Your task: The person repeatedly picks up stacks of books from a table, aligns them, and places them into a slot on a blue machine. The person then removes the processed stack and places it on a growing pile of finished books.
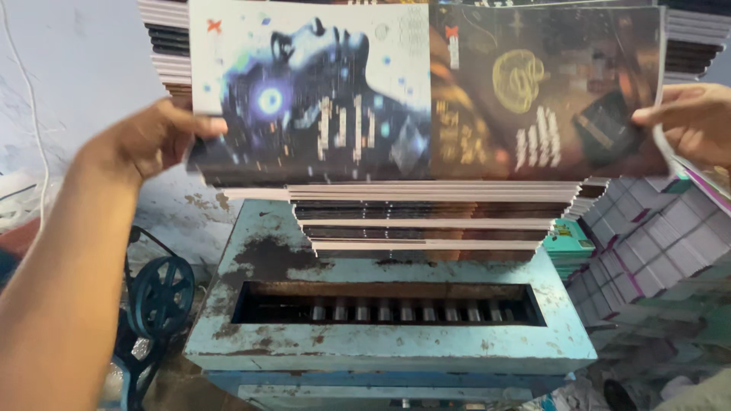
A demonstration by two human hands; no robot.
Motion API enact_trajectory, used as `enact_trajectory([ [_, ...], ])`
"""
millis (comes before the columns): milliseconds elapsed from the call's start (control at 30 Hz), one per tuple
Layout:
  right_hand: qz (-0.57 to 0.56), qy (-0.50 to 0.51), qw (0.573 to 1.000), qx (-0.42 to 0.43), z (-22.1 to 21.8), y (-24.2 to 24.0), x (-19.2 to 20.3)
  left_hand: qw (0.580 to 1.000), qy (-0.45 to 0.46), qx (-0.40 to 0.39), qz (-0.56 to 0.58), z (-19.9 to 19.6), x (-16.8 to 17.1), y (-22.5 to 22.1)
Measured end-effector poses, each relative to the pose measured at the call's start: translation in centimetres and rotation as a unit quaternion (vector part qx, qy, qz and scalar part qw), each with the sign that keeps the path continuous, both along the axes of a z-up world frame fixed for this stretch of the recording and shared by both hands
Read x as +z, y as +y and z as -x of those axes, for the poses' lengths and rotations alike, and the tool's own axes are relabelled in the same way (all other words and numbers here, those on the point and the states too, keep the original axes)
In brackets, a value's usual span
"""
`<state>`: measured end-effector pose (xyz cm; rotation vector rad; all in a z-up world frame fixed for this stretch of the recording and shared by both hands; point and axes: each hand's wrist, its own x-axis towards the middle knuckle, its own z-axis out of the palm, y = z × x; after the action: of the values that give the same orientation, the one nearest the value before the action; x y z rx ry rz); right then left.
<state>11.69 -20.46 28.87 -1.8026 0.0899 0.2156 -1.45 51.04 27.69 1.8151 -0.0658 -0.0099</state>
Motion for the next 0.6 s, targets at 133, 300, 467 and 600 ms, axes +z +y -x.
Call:
enact_trajectory([
  [133, 0.133, -0.128, 0.982, 0.035, 1.3, 1.1, -5.9, 0.993, 0.037, 0.082, -0.074, 1.2, -6.8, -1.1],
  [300, 0.21, -0.103, 0.972, -0.018, 3.8, 0.4, -17.2, 0.985, 0.054, 0.098, -0.133, 3.0, -18.2, -2.5],
  [467, 0.176, -0.108, 0.978, 0.024, 4.4, -0.7, -28.1, 0.989, -0.012, 0.094, -0.11, 4.2, -29.5, -4.4],
  [600, 0.263, -0.092, 0.959, 0.042, 4.5, -3.2, -33.4, 0.989, -0.032, 0.103, -0.104, 3.7, -36.2, -6.0],
])
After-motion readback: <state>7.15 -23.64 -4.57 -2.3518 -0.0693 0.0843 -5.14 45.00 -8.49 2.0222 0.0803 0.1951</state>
